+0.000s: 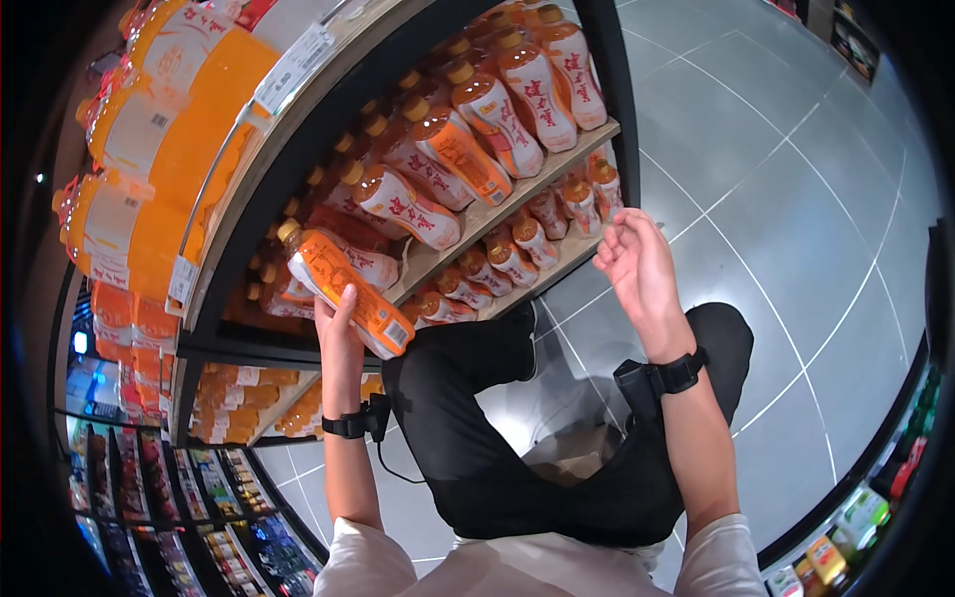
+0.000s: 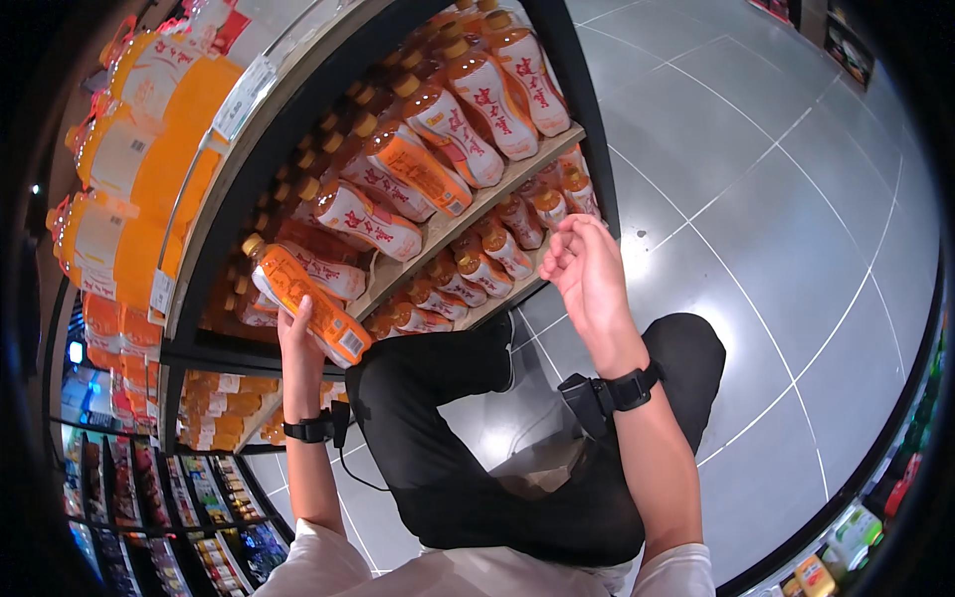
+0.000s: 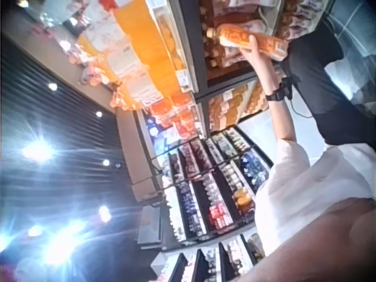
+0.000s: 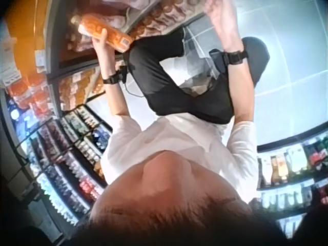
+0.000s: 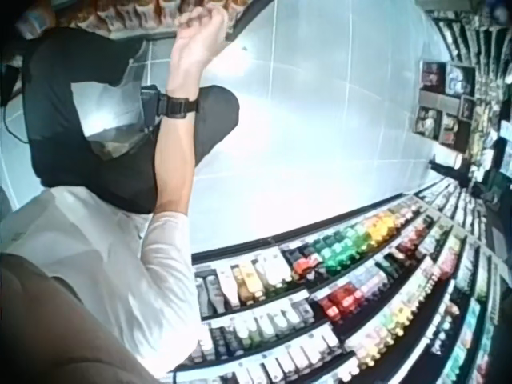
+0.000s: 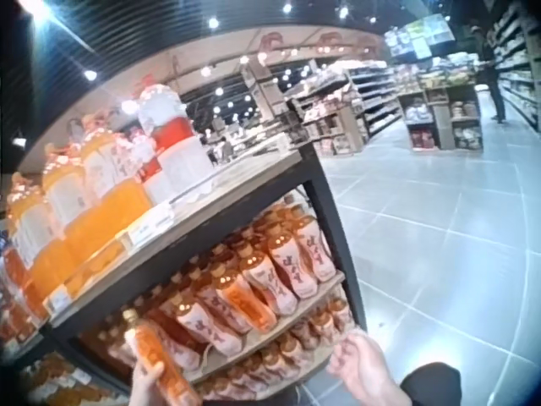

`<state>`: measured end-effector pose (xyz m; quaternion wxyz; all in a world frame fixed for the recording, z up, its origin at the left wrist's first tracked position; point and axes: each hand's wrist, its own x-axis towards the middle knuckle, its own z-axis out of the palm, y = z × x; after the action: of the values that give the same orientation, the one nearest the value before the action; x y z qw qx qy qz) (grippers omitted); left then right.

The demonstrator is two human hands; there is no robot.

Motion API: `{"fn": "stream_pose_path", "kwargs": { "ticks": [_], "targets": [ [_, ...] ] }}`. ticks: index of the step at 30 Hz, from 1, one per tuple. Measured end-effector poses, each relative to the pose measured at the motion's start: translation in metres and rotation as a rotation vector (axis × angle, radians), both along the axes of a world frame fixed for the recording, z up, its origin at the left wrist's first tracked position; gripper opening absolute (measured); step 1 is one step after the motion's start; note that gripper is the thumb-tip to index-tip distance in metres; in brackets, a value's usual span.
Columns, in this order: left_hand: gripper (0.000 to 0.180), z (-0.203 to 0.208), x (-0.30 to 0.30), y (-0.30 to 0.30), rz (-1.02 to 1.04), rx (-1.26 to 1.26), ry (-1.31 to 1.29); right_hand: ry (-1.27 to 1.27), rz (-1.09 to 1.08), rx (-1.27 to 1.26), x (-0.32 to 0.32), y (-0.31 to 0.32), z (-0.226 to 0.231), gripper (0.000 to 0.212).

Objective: Selecting, inspecting, and returning bottles of a beverage on a supermarket shelf.

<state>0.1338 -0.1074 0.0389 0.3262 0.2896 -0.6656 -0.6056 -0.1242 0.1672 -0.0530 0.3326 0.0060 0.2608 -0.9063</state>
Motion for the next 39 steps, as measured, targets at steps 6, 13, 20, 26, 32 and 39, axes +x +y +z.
{"fn": "stream_pose_path", "kwargs": {
  "ticks": [6,13,20,26,32,39],
  "targets": [
    [0.065,-0.015,-0.039,-0.02,0.072,-0.211,0.098,-0.021,0.0,-0.002,0.002,0.003,-0.004,0.015],
    [0.074,-0.025,-0.079,-0.033,0.173,-0.311,0.098,-0.016,0.005,-0.011,0.005,0.004,-0.008,0.015],
    [0.07,-0.035,-0.099,-0.047,0.205,-0.197,0.198,-0.075,0.048,-0.077,0.006,0.005,-0.007,0.025],
    [0.065,-0.048,-0.102,-0.055,0.135,-0.103,0.204,-0.061,0.02,-0.069,0.008,0.005,-0.003,0.037],
    [0.056,-0.053,-0.101,-0.065,0.142,-0.03,0.184,-0.073,0.024,-0.118,0.01,0.002,-0.003,0.044],
    [0.042,-0.045,-0.067,-0.081,0.115,0.077,-0.193,-0.076,0.046,-0.13,0.013,-0.002,-0.006,0.046]
  ]
}}
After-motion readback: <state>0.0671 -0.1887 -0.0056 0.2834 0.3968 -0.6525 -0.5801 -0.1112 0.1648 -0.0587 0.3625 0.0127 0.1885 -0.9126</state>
